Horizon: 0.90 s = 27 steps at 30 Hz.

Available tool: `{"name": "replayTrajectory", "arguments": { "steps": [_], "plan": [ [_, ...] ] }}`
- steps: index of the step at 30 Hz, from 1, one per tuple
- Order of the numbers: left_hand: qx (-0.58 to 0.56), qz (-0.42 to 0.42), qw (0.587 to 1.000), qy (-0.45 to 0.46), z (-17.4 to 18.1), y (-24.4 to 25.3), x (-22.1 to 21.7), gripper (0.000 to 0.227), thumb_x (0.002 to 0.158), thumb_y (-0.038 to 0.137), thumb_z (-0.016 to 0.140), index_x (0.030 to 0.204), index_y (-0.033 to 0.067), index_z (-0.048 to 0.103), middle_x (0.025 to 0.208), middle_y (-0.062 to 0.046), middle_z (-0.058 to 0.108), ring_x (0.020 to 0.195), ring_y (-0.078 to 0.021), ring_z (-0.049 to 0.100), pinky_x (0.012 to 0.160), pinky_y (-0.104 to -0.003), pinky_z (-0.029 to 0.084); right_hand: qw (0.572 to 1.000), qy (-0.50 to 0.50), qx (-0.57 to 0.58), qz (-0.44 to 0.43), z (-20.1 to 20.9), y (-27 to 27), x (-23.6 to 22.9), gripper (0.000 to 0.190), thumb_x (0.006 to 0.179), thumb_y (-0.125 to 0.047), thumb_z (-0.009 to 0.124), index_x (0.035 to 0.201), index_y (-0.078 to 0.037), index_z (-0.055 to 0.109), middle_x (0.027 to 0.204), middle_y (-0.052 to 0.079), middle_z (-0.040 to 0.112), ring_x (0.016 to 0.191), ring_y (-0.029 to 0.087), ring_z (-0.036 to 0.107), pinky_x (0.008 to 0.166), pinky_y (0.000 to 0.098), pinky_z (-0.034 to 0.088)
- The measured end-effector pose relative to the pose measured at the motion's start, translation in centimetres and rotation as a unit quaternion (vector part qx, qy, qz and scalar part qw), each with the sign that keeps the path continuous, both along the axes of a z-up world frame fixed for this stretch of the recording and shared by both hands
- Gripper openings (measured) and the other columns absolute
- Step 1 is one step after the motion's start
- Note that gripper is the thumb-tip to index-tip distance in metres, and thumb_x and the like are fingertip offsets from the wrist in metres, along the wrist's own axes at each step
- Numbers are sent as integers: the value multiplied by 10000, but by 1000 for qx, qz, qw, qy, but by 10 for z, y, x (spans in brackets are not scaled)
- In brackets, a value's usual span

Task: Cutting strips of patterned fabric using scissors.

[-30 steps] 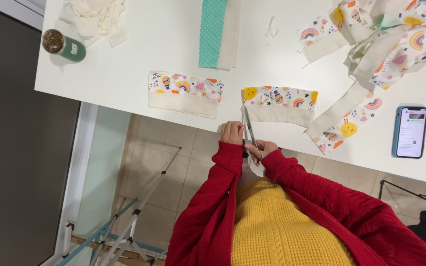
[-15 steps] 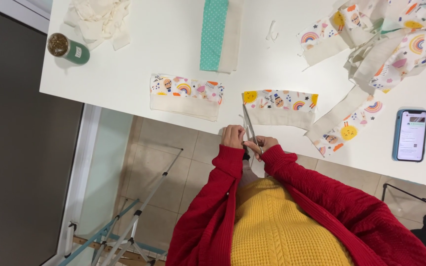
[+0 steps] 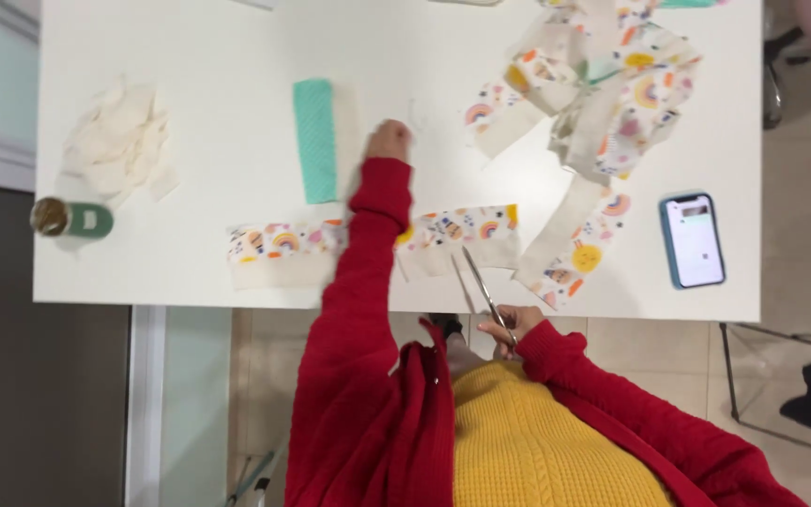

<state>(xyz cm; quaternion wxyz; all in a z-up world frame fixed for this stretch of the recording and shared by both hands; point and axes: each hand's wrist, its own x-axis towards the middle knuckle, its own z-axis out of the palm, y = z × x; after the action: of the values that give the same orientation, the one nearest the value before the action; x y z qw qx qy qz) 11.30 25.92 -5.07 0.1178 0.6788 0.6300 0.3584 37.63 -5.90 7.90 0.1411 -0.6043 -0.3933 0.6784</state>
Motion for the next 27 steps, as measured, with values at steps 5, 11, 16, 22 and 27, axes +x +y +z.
{"name": "replayTrajectory", "arguments": {
  "steps": [5, 11, 16, 22, 27],
  "plan": [
    [25, -60, 987, 147, -22, -76, -62, 410, 933, 143, 698, 1331, 118, 601, 1269, -112, 668, 1175, -334, 627, 1045, -457, 509, 999, 6, -15, -41, 14, -2, 33, 291, 870, -277, 787, 826, -14, 672, 565, 28, 622, 435, 90, 563, 409, 260, 464],
    [-203, 109, 959, 168, 67, -194, -6, 799, 569, 469, 917, 1167, 37, 610, 1046, -186, 612, 1013, -380, 573, 939, -461, 444, 992, -59, 38, -108, 21, 18, 53, 270, 910, -250, 754, 863, 4, 676, 603, 41, 601, 455, 101, 536, 418, 283, 446],
    [-175, 89, 977, 82, 26, -219, -15, 410, 767, 335, 904, 959, 109, 621, 973, -79, 632, 977, -283, 598, 989, -427, 451, 992, -67, 70, -86, 25, 43, 40, 234, 907, -224, 763, 889, -7, 678, 649, 52, 635, 490, 109, 585, 461, 271, 493],
    [-74, -54, 971, -219, 49, -201, -128, 386, 649, -38, 809, 974, 83, 639, 1020, -46, 662, 977, -205, 655, 864, -325, 542, 993, -45, 52, -100, 37, 52, 12, 222, 891, -204, 768, 900, -21, 643, 674, 46, 646, 521, 106, 621, 500, 256, 545],
    [-173, -42, 928, -327, 83, -191, -269, 440, 729, -145, 622, 1108, 77, 651, 1141, -39, 686, 1075, -170, 702, 914, -285, 603, 995, -36, 49, -84, 40, 35, 0, 223, 895, -212, 760, 873, -24, 641, 652, 46, 658, 507, 103, 619, 490, 253, 550]
  ]
}}
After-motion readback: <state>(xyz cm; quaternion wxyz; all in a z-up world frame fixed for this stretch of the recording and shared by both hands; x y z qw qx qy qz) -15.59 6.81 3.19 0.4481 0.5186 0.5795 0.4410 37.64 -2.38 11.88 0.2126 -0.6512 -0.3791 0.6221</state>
